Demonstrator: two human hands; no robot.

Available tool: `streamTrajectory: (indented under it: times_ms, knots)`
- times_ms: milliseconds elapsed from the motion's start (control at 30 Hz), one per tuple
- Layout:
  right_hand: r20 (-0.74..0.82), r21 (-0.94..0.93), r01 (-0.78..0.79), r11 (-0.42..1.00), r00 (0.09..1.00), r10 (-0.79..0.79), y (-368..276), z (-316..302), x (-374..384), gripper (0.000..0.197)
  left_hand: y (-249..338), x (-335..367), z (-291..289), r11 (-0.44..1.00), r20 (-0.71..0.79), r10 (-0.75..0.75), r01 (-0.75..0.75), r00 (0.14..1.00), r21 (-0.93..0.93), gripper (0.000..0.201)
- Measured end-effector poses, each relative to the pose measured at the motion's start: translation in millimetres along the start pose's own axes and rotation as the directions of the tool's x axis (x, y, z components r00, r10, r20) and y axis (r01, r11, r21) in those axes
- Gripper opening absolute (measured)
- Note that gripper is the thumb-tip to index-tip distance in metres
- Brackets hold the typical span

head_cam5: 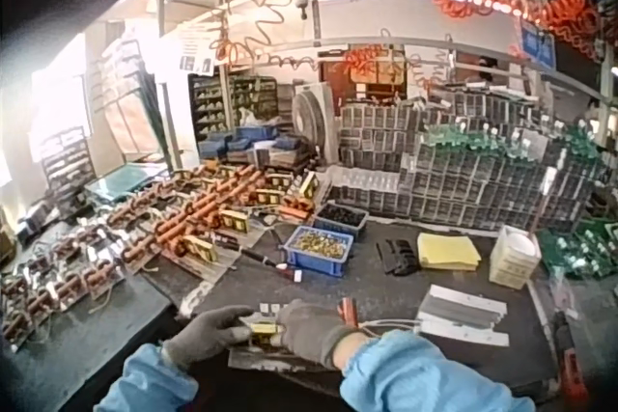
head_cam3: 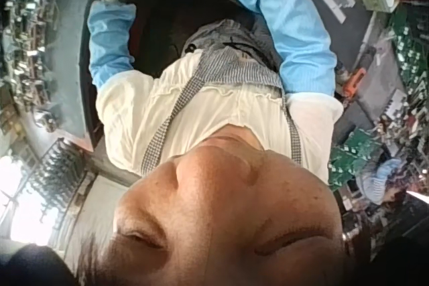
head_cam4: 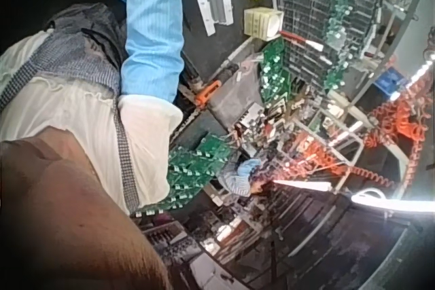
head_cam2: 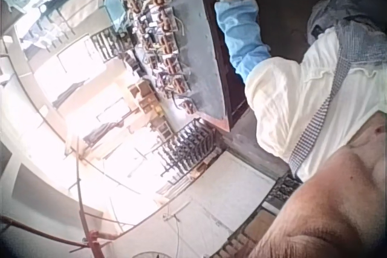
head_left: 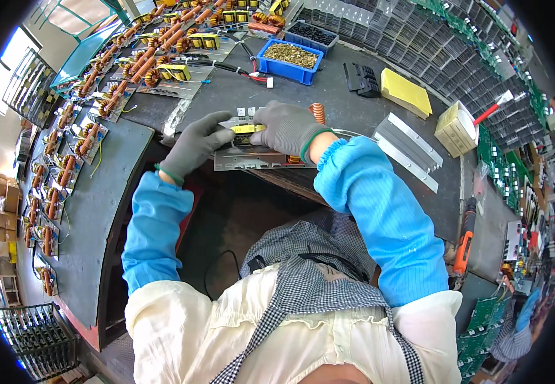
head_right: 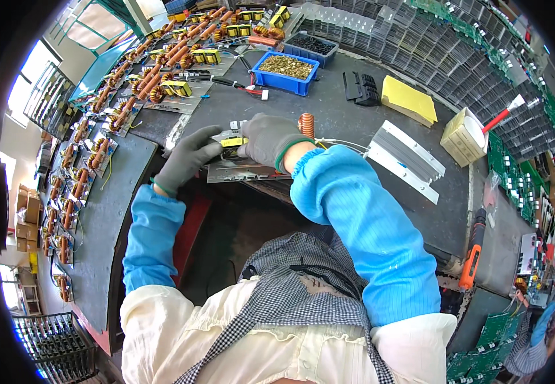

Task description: The person is seen assembling electronic circuit boards, including connecting wires, positioning components on a metal base, and using an electric screwdriver to secure them.

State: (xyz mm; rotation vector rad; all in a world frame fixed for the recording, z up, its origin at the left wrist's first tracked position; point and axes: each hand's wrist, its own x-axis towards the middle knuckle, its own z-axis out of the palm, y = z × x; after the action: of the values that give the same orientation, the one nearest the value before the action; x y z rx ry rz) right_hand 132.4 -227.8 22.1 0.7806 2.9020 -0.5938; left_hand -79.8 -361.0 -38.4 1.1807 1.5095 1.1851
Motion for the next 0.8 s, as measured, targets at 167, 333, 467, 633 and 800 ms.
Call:
streamTrajectory:
  times_ms: [167, 333, 467, 633, 800]
  knots:
    - [0.024, -0.223, 0.002, 0.975, 1.0, 0.003, -11.3, -0.5, 5.3, 0.034, 40.4, 19.1, -1.6, 0.915, 0.276, 0.003, -0.114, 0.961, 0.386, 0.048]
    - [-0.07, -0.232, -0.103, 0.967, 0.994, 0.089, -16.9, 28.4, 7.7, 0.025, 36.8, 18.1, 3.0, 0.606, 0.388, 0.279, -0.474, 0.878, 0.639, 0.046]
    - [-0.199, -0.253, -0.015, 0.967, 0.979, -0.037, -13.5, 41.3, -1.5, 0.024, 25.8, 12.4, 15.3, 0.32, 0.37, 0.375, -0.493, 0.85, 0.809, 0.042]
    - [-0.185, -0.285, 0.022, 0.958, 0.98, -0.078, -4.8, 29.2, -3.9, 0.031, 9.5, 12.2, 13.4, 0.263, 0.356, 0.428, -0.491, 0.831, 0.831, 0.049]
    - [-0.129, -0.291, 0.031, 0.956, 0.989, -0.071, -3.5, 22.8, -1.3, 0.039, 18.3, 8.0, 6.2, 0.653, 0.297, 0.104, -0.29, 0.949, 0.7, 0.064]
